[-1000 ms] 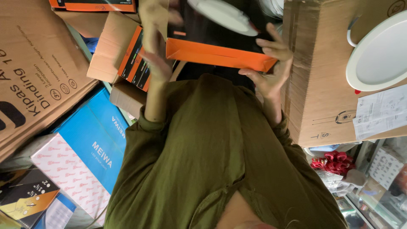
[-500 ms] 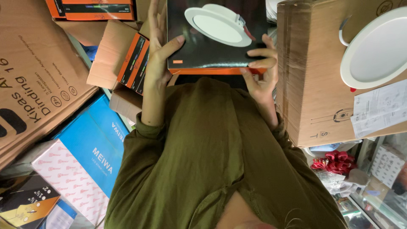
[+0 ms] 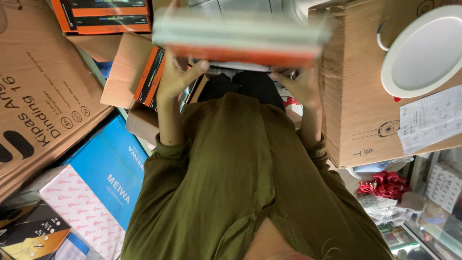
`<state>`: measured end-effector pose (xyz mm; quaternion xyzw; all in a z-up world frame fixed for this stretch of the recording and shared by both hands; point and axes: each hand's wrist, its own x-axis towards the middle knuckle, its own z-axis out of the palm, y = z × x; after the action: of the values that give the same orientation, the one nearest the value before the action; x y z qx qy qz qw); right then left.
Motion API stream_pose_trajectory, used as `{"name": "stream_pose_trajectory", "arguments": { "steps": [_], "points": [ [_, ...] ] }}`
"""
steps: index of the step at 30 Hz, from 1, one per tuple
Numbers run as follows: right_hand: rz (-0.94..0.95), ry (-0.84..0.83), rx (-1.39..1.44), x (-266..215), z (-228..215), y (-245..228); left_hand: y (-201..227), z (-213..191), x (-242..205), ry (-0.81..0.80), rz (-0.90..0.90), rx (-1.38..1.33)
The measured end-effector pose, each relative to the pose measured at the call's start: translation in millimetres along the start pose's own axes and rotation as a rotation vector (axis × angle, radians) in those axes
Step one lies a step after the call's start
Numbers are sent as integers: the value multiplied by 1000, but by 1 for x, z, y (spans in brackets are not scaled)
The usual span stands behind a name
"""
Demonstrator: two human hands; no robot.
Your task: The person unboxes a ceiling light fixture from its packaging, holds the light, and places multiple boxes into a storage container by hand.
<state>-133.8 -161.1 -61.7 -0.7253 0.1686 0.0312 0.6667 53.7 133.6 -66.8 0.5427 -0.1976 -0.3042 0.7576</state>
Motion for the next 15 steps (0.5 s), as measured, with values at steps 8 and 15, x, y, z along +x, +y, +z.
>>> {"name": "stream_pose_trajectory", "arguments": {
  "steps": [8, 15],
  "points": [
    [-186, 237, -55, 9, 26, -11, 45, 13, 10, -73, 17, -53],
    [-244, 445, -300, 3, 22, -7, 50, -9, 9, -502, -232, 437]
  ]
}}
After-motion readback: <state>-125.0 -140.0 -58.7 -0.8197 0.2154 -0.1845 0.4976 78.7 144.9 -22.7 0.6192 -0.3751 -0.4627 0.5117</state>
